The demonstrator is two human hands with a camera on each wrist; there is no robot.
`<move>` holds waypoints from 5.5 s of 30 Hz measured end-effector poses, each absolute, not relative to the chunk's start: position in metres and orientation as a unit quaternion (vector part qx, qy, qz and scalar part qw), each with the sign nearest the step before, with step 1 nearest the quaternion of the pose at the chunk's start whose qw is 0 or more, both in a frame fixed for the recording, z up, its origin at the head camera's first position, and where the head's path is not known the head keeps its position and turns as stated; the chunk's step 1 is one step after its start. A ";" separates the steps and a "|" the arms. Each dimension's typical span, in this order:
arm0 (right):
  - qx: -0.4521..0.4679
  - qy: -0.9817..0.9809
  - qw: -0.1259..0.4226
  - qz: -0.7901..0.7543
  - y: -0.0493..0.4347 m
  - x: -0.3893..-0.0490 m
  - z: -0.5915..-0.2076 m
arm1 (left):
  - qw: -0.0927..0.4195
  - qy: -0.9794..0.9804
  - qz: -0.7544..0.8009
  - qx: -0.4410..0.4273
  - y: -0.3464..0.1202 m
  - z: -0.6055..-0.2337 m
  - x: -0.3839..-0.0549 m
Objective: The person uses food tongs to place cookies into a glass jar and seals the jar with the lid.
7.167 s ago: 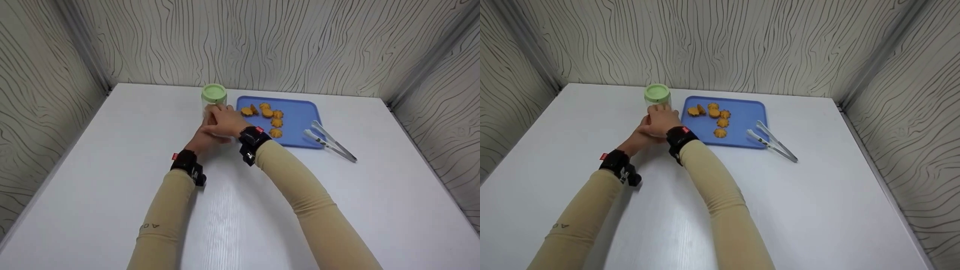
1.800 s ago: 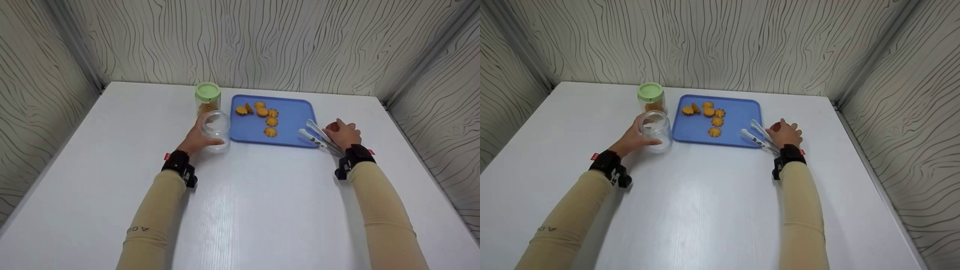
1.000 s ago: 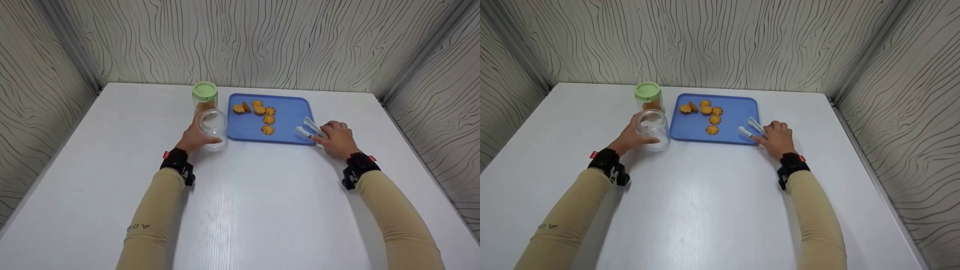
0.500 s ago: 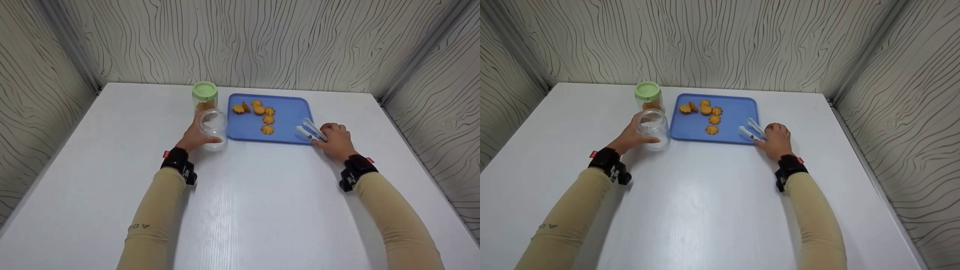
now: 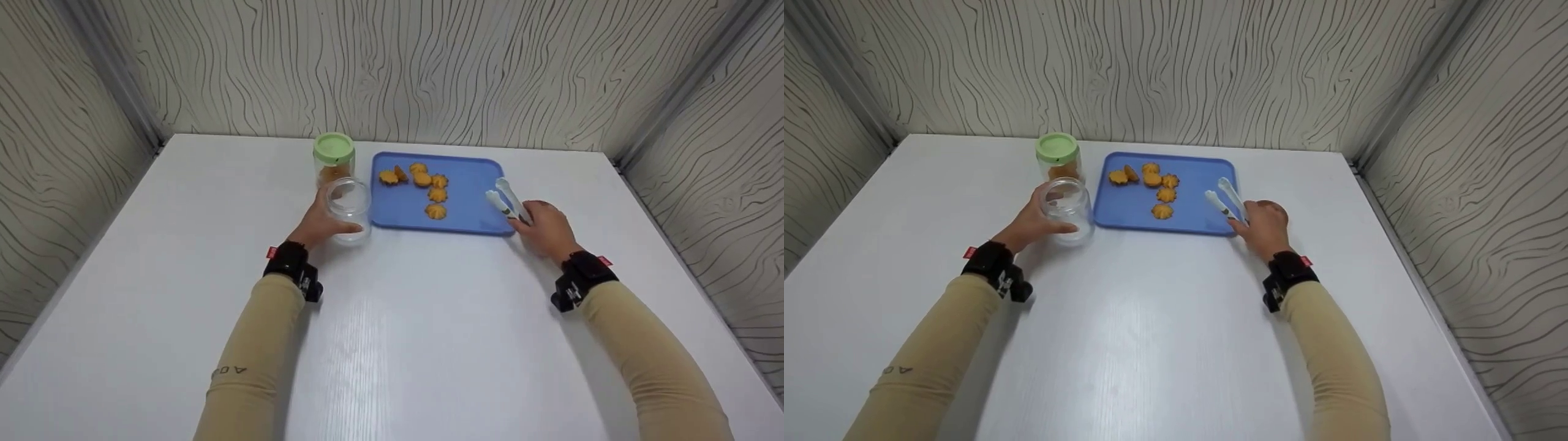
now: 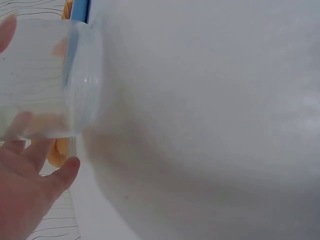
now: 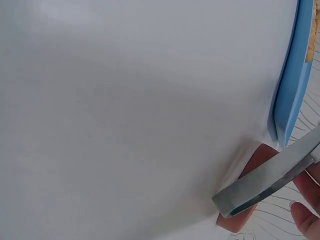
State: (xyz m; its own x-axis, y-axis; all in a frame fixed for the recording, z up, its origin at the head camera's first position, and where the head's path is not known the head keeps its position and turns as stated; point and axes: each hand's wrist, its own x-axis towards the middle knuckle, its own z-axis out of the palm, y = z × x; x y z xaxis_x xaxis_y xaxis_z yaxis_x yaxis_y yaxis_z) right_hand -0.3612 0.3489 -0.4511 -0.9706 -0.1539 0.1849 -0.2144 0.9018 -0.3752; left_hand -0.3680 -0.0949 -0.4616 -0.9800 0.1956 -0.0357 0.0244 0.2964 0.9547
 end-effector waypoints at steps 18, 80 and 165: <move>0.137 -0.976 -0.019 0.167 0.295 -0.356 -0.449 | 0.083 0.800 0.590 0.064 -0.097 -0.466 -0.372; 0.136 -0.948 -0.048 0.284 0.252 -0.360 -0.422 | 0.092 0.802 0.587 0.058 -0.097 -0.468 -0.375; 0.055 -0.968 -0.040 0.242 0.260 -0.382 -0.448 | 0.084 0.804 0.583 0.078 -0.097 -0.461 -0.367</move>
State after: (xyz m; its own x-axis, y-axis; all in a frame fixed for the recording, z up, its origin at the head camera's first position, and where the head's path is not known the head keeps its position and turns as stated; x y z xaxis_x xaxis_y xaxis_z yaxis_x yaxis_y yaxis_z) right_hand -0.3822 0.2596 -0.4479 -0.9906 -0.1268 -0.0510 -0.0879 0.8768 -0.4727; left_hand -0.3668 -0.0974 -0.4609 -0.9739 0.2228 -0.0440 0.0273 0.3070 0.9513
